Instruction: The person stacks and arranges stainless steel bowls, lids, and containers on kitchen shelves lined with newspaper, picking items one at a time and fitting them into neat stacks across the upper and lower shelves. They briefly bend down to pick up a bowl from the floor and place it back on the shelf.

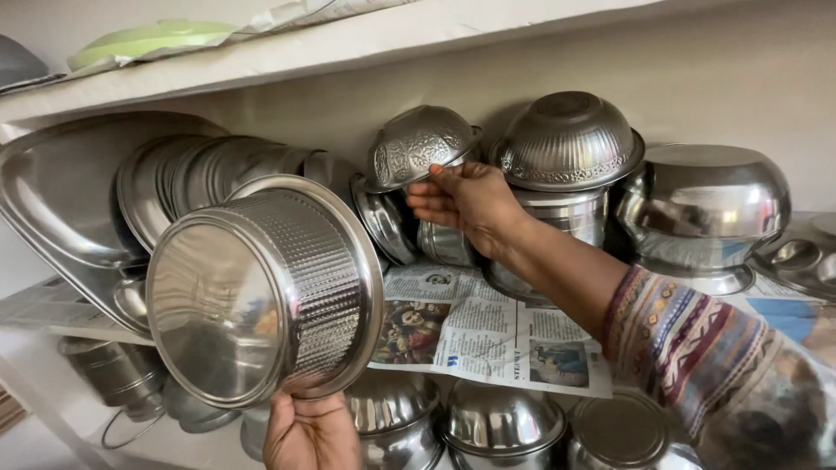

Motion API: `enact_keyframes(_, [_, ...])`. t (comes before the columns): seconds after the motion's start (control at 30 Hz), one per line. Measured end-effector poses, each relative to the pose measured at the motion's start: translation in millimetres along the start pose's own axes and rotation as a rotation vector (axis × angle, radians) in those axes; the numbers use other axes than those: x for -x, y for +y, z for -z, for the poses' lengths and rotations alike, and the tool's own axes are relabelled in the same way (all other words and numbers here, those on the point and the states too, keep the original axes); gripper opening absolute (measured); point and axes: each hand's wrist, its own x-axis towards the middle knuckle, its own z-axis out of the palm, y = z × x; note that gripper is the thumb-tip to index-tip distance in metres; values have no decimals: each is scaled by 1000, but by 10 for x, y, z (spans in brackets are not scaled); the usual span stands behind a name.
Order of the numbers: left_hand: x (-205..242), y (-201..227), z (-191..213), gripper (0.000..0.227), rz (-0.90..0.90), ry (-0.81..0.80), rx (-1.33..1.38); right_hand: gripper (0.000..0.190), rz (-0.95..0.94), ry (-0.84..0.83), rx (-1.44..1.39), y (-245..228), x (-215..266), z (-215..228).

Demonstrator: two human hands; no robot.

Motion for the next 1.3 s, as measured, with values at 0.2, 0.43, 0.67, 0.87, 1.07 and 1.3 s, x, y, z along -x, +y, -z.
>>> enact_keyframes(0.2, [20,4,39,33,9,-26,13,25,-21,-46,37,87,28,86])
enact_keyframes(0.43, [8,43,152,34,96,-73,51,30,79,22,-107,61,19,-7])
enact_keyframes(0.67, [118,-1,-74,37,-13,37,-148,33,45,45,-171,250,83,-74])
enact_keyframes(0.87, [184,-14,-223,37,-12,48,-111,40,-34,33,-158,305,239,-118])
enact_keyframes(1.07, [204,3,-194,36,-24,99,-140,58,-124,-21,-89,301,383,-108])
enact_keyframes(1.3, [199,-106,-165,34,45,62,-105,59,-212,-74,30,187,635,-78])
